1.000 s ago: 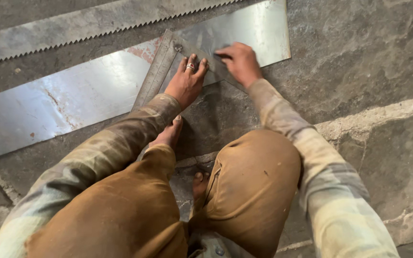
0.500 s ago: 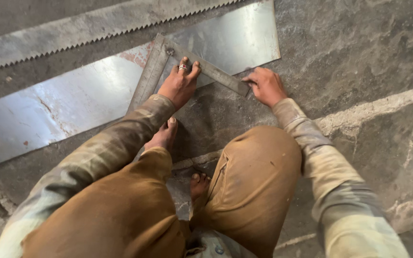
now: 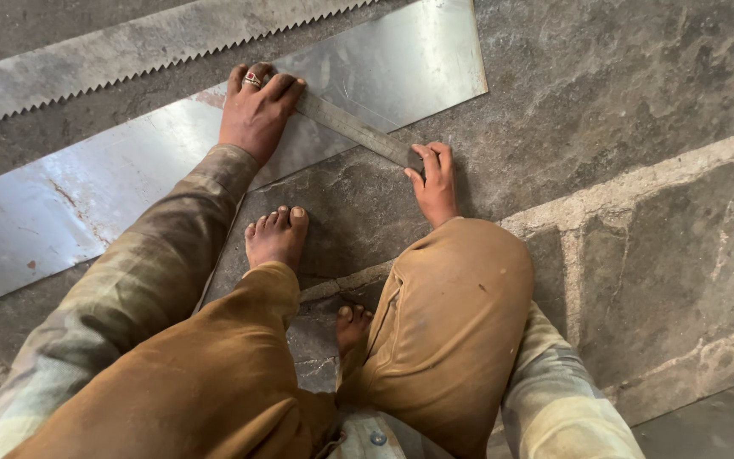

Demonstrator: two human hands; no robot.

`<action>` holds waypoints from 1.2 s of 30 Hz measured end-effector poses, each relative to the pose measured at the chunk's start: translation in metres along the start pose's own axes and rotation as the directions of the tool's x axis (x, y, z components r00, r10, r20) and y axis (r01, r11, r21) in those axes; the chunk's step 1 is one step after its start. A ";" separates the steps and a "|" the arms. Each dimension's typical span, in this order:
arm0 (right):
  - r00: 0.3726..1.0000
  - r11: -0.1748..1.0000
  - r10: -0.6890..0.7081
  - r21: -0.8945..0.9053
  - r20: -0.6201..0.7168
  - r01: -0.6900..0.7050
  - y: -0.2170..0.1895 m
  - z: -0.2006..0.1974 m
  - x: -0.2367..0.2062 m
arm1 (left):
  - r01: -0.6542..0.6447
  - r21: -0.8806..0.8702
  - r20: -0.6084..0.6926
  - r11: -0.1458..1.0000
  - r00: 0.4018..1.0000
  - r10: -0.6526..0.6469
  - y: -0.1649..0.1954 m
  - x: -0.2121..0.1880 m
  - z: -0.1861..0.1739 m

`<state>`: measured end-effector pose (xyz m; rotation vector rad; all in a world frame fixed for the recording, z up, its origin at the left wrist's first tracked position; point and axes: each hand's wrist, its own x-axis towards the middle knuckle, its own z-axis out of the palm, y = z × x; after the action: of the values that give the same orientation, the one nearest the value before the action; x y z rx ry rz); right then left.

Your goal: The person sits on a stone floor and uses a metal square ruler and a marker to draw straight lines on a rectangular metal sheet. They repeatedly measure and mark the sheet to create guidelines for cutting or assembly.

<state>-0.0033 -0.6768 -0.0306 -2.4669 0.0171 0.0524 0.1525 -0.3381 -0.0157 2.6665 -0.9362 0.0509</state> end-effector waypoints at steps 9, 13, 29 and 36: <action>1.000 1.000 0.004 -0.002 -0.023 -0.004 -0.005 -0.002 -0.002 | -0.031 0.013 -0.036 0.999 0.999 0.031 -0.002 -0.002 -0.004; 0.998 0.998 0.059 0.013 -0.013 -0.059 -0.012 -0.003 0.002 | -0.023 0.006 -0.022 1.000 0.999 0.023 -0.001 0.001 -0.004; 0.990 0.985 0.110 0.124 0.086 -0.120 0.004 -0.007 0.008 | 0.001 0.059 -0.002 0.998 1.000 -0.001 0.002 0.003 0.001; 0.968 0.995 0.091 -0.066 0.235 -0.077 -0.003 -0.007 0.087 | -0.106 0.046 0.060 0.993 0.993 0.103 0.057 -0.018 0.011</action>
<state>0.0842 -0.6781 -0.0270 -2.4995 0.0162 0.3903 0.1026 -0.3728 -0.0128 2.6737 -1.1065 0.0212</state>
